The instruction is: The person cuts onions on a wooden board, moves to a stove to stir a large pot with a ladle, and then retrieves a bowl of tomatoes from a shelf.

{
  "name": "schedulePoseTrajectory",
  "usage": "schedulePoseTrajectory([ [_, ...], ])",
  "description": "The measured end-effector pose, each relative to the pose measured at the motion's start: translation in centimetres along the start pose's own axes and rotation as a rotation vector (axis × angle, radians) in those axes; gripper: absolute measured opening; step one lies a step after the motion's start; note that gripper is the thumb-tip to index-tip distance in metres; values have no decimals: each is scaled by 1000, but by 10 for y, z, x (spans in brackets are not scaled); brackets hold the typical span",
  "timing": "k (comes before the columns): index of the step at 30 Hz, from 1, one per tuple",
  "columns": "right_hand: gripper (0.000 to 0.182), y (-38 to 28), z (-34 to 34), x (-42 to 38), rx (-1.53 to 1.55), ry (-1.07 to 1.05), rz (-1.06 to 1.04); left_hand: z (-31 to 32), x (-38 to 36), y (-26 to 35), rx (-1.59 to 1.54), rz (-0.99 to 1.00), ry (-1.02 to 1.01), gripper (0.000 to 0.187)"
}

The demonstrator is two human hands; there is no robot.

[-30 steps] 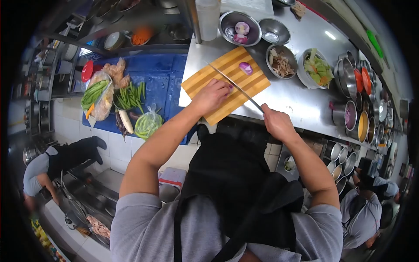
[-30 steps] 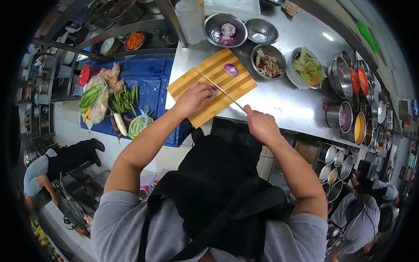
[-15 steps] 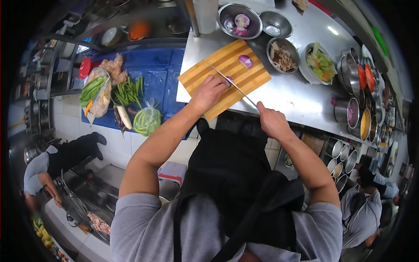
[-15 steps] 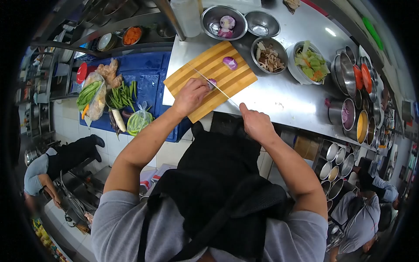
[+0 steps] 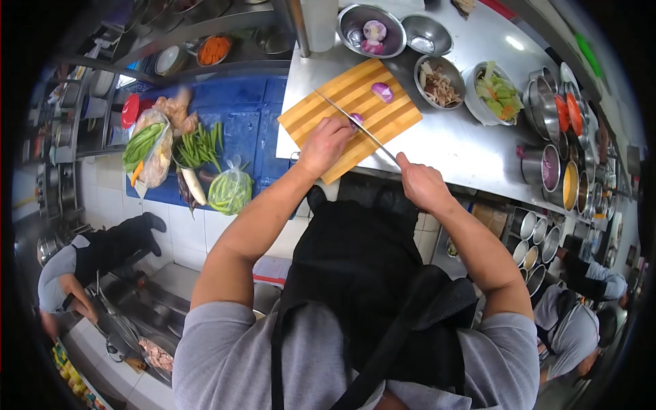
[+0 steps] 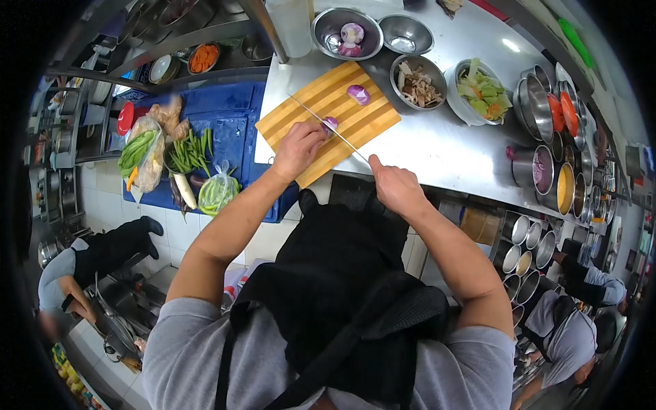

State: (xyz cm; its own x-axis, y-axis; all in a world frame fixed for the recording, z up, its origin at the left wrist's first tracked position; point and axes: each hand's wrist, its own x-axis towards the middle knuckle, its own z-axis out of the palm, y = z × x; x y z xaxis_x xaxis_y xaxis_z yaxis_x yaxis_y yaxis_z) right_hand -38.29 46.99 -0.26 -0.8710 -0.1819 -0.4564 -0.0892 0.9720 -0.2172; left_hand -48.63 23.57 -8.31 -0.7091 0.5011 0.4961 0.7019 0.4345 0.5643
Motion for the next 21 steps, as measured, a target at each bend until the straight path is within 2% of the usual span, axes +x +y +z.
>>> schedulePoseTrajectory([
  [6, 22, -19, -26, -23, -23, -27, -2, 2, -4, -8, -18, 53, 23, 20],
  [11, 21, -14, 17, 10, 3, -17, 27, 3, -10, -6, -36, 32, 45, 19],
  [18, 20, -21, -13, -11, -19, 61, -3, 6, -11, -11, -45, 62, 93, 17],
  [21, 18, -22, -20, -20, 23, -2, 20, 6, -12, -11, -41, 53, 76, 19],
])
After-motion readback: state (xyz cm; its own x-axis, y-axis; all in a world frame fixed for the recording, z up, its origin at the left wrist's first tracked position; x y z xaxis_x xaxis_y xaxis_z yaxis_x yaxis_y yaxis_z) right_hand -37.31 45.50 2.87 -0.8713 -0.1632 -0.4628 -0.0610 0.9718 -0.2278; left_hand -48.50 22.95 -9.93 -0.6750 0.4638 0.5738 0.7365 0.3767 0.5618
